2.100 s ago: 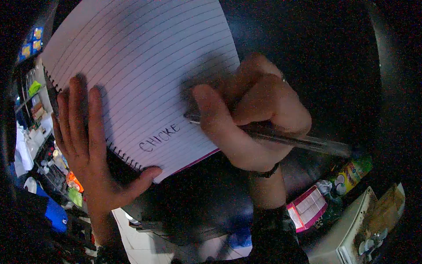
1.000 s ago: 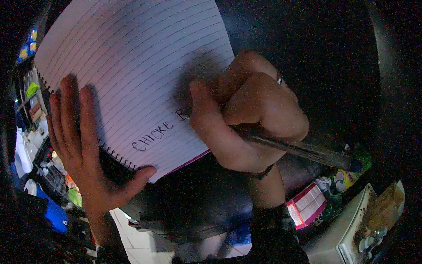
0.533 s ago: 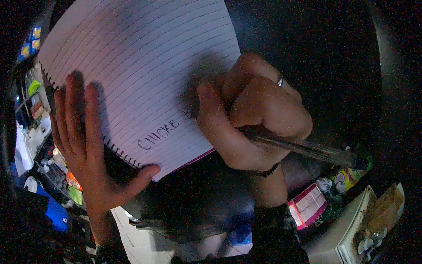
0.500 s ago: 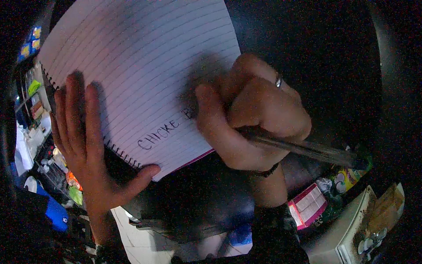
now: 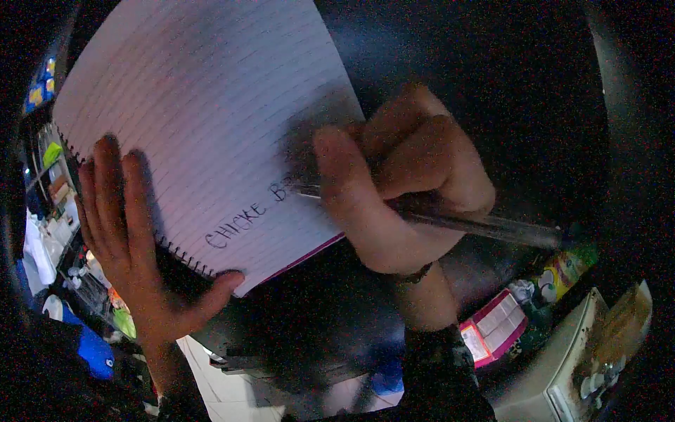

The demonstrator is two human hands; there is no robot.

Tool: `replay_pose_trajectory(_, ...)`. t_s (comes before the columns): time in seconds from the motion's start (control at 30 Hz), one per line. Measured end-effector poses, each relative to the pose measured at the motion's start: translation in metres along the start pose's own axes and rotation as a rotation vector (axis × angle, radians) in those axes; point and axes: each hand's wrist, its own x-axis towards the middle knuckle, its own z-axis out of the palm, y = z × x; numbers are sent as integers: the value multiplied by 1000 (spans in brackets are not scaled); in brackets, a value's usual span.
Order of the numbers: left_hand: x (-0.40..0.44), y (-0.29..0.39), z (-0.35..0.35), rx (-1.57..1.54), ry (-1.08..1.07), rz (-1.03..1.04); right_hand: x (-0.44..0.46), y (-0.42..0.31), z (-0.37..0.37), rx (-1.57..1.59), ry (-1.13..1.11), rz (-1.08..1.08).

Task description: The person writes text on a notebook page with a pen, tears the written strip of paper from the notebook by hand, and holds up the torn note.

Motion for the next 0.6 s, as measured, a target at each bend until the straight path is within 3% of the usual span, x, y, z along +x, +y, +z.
replay_pose_trajectory(0.33, 1, 0, 3, -14, 53, 39, 3, 1, -5, -140, -166, -97)
replay_pose_trajectory(0.6, 0, -2, 1, -5, 20, 17, 3, 1, 4, -84, -83, -61)
